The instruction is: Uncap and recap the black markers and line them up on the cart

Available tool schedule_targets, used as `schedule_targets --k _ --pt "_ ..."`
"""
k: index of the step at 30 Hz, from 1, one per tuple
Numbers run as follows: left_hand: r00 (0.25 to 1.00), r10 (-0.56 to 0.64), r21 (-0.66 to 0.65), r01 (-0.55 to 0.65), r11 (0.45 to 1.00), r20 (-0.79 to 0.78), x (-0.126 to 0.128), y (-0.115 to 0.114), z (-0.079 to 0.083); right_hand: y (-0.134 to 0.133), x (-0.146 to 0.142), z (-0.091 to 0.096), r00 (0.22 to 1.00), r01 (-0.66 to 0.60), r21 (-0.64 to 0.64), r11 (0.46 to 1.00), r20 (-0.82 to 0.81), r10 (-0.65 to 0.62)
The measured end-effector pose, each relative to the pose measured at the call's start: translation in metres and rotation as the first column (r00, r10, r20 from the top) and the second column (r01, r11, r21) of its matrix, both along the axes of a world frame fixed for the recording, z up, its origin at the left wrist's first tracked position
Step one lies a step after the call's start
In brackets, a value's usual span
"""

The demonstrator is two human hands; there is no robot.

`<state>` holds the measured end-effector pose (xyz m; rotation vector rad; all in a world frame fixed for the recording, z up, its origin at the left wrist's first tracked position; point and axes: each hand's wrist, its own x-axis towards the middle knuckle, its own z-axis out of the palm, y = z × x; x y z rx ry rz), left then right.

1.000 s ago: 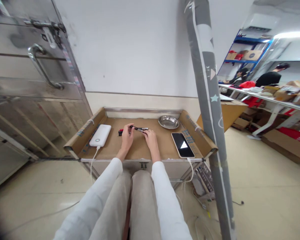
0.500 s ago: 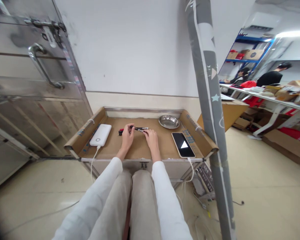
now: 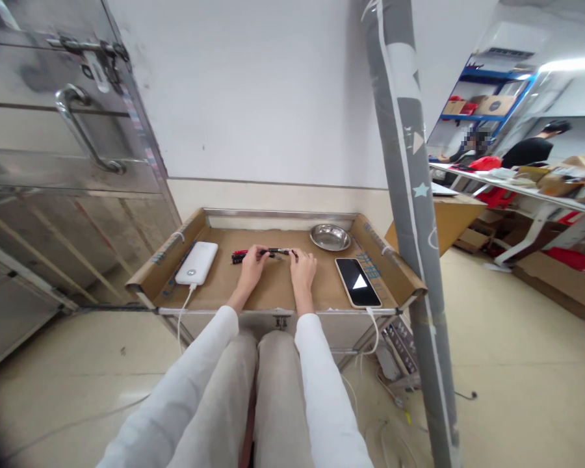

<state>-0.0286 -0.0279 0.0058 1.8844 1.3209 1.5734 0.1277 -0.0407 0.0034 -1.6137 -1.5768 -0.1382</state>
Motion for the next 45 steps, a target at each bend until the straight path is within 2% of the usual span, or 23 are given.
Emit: schedule_targets --k 3,7,9,11,14,18,22,24,31,36,45 --pt "0.984 -0.081 -0.058 0.073 0.996 -0.159 0.003 -0.001 -0.001 0.0 0.0 0.0 1.0 0.006 0.0 1.0 0.017 -0.006" --pt "0.919 0.03 0.017 -0.026 1.0 -0.393 0.005 -0.002 0.001 -0.001 -0.004 0.002 0.994 -0.081 -0.019 0.997 0.077 0.082" --pt "0.887 0.093 0.045 -0.081 0.996 -0.452 0.007 0.0 0.001 -0.002 -0.006 0.002 0.979 -0.149 -0.031 0.988 0.134 0.152" --pt "0.879 0.129 0.027 -0.132 0.991 -0.459 0.008 0.003 0.0 -0.002 -0.008 0.003 0.962 -0.178 -0.05 0.983 0.201 0.185" --pt "0.888 0.125 -0.005 -0.142 0.99 -0.443 0.01 0.006 -0.002 -0.001 -0.009 0.003 0.941 -0.157 -0.095 0.983 0.287 0.178" --pt "0.892 0.132 0.072 -0.111 0.991 -0.432 0.012 0.003 -0.003 0.004 -0.008 0.0 0.933 -0.114 -0.116 0.987 0.328 0.147" --pt "0.889 0.018 0.09 0.026 0.996 -0.458 0.011 0.0 -0.007 0.006 -0.008 -0.002 0.939 -0.129 -0.126 0.984 0.303 0.162" --pt "0.882 -0.009 0.06 0.043 0.997 -0.471 0.011 0.001 -0.008 0.005 -0.008 -0.001 0.94 -0.151 -0.144 0.978 0.284 0.187" --pt "0.882 0.062 0.032 -0.053 0.998 -0.467 0.011 0.007 -0.009 0.009 -0.006 -0.004 0.954 -0.222 -0.12 0.968 0.179 0.241" --pt "0.878 0.08 0.03 -0.075 0.997 -0.471 0.011 0.005 -0.007 0.013 -0.005 -0.01 0.966 -0.231 -0.097 0.968 0.097 0.24" --pt "0.855 0.123 0.092 -0.088 0.992 -0.504 0.009 0.007 -0.01 0.01 -0.005 -0.01 0.968 -0.235 -0.079 0.969 0.069 0.24"
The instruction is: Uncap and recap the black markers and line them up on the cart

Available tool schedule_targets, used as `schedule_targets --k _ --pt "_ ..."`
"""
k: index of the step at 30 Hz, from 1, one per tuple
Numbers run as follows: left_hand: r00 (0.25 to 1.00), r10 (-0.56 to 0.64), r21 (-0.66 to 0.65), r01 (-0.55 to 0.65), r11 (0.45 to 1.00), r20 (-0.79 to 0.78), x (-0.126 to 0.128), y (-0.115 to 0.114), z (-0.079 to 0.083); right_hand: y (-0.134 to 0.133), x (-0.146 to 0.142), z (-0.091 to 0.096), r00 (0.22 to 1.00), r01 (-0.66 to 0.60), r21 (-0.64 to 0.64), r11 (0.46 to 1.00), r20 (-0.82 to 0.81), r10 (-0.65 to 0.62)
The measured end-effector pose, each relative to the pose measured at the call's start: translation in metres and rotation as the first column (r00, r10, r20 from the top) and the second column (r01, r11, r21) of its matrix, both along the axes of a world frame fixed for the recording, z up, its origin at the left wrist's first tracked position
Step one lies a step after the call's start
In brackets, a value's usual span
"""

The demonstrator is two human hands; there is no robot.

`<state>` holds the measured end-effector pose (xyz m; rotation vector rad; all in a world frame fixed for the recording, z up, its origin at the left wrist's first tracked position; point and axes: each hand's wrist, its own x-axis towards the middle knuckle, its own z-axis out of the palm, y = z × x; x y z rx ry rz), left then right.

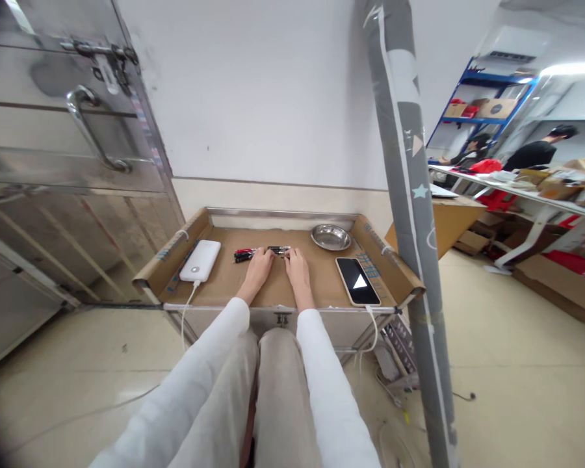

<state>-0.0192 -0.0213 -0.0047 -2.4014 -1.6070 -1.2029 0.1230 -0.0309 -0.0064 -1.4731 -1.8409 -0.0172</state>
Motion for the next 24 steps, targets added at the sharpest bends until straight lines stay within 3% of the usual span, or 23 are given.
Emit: schedule_targets --k 5,8,12,16,19,24 --pt "0.998 0.059 0.022 -0.058 0.998 -0.031 0.001 -0.006 0.003 -0.001 0.001 0.003 1.0 -0.004 -0.037 0.999 0.022 0.005" --pt "0.982 0.187 0.068 -0.186 0.98 -0.005 0.001 -0.013 0.006 0.0 0.001 0.003 1.0 -0.016 -0.066 0.998 0.004 0.016" --pt "0.891 0.434 0.13 -0.449 0.884 0.132 -0.001 -0.023 0.009 0.0 0.0 0.004 0.998 -0.05 -0.063 0.997 -0.027 0.048" --pt "0.793 0.609 0.009 -0.609 0.793 -0.016 -0.001 -0.031 0.012 -0.001 -0.001 0.005 1.0 -0.003 -0.062 0.998 0.0 0.003" --pt "0.773 0.621 -0.028 -0.629 0.777 -0.132 0.0 -0.033 0.015 -0.003 -0.002 0.007 0.995 0.051 -0.053 0.997 0.085 -0.047" --pt "0.78 0.601 -0.041 -0.616 0.787 -0.177 0.0 -0.034 0.017 -0.004 -0.002 0.008 0.979 0.11 -0.05 0.993 0.179 -0.1"
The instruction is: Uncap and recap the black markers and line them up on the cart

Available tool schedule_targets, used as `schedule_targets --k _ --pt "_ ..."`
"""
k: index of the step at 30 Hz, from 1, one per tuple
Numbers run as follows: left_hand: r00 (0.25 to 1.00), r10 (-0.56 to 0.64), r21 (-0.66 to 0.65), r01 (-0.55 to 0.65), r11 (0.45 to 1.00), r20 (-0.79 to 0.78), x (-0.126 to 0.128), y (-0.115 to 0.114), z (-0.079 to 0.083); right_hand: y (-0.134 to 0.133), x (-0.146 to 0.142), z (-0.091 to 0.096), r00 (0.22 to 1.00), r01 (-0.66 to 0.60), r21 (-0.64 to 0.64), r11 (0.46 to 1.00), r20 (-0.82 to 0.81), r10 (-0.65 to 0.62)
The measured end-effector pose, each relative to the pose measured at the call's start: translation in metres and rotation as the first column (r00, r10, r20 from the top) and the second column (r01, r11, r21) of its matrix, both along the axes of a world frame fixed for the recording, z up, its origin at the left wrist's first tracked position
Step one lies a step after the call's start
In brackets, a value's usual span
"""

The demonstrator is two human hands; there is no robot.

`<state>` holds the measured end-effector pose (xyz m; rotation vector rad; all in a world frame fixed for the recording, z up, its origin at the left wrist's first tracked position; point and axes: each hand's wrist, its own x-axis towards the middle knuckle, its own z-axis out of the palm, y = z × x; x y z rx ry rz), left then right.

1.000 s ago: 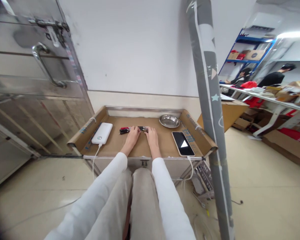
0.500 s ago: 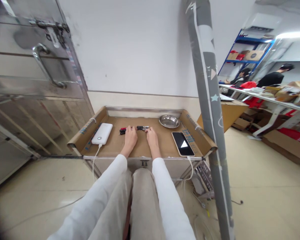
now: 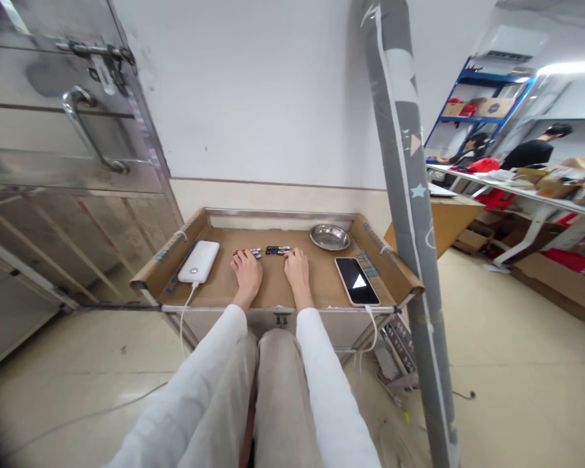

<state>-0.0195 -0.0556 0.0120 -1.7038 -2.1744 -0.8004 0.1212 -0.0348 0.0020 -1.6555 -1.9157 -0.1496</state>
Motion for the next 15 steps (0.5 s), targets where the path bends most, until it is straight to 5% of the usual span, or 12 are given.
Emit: schedule_targets --k 7,10,15 --pt "0.998 -0.055 0.013 0.055 0.998 0.027 -0.003 0.003 -0.001 0.001 0.0 -0.002 1.0 -0.012 0.036 0.999 -0.018 0.012" --pt "0.975 -0.195 0.007 0.195 0.981 0.104 -0.004 0.008 0.0 -0.001 -0.002 0.002 0.995 -0.072 0.069 0.995 -0.066 0.077" --pt "0.739 -0.594 0.126 0.588 0.799 0.318 -0.004 0.013 0.002 -0.006 -0.004 0.008 0.942 -0.293 0.133 0.947 -0.13 0.309"
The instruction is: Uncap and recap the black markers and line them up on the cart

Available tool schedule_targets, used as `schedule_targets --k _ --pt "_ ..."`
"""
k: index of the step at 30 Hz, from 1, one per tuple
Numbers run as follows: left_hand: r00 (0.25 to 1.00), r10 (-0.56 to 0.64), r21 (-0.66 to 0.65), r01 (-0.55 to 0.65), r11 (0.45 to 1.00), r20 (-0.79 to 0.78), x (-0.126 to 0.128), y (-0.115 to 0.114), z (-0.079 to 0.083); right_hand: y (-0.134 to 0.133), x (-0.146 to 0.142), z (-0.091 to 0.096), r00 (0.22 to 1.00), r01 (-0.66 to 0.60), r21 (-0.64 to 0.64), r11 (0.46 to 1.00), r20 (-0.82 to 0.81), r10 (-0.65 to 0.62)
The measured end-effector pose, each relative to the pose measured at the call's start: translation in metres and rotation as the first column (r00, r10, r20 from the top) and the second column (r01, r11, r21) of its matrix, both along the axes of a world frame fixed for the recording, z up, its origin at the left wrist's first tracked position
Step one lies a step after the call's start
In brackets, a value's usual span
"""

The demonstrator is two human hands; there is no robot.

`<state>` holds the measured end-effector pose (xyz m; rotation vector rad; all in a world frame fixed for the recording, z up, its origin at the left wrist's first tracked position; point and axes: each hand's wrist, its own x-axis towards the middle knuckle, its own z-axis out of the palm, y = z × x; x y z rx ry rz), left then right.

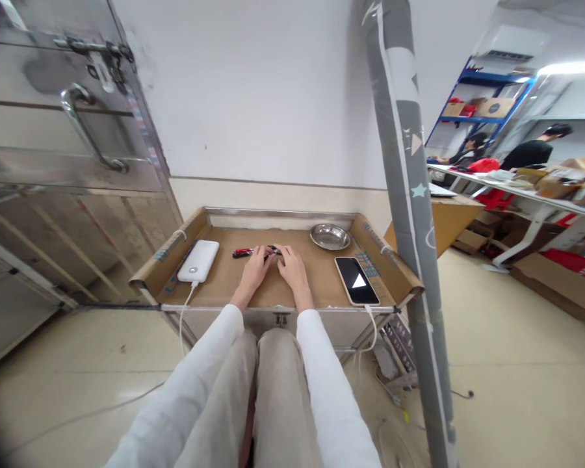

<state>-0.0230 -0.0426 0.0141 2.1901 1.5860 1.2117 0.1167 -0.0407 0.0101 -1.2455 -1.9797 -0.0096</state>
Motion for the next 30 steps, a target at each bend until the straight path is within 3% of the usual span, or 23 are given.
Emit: schedule_targets --k 3,8,13,21,30 --pt "0.985 -0.13 0.084 0.122 0.989 0.11 0.0 0.004 -0.002 0.001 0.001 -0.001 1.0 -0.013 -0.01 1.0 -0.015 0.013" --pt "0.941 -0.143 0.236 0.07 0.969 0.308 -0.001 0.014 -0.008 0.009 0.004 -0.01 0.995 -0.055 -0.052 0.997 -0.082 0.051" --pt "0.88 -0.182 0.211 0.096 0.973 0.44 -0.002 0.014 -0.007 0.014 0.002 -0.016 0.973 -0.161 -0.095 0.982 -0.18 0.142" --pt "0.867 -0.088 0.186 -0.006 0.983 0.491 -0.005 0.01 -0.003 0.013 0.003 -0.017 0.958 -0.156 -0.144 0.977 -0.265 0.114" --pt "0.925 -0.023 0.232 -0.07 0.97 0.378 -0.007 0.002 0.005 0.005 0.002 -0.007 0.964 -0.079 -0.16 0.984 -0.263 0.035"
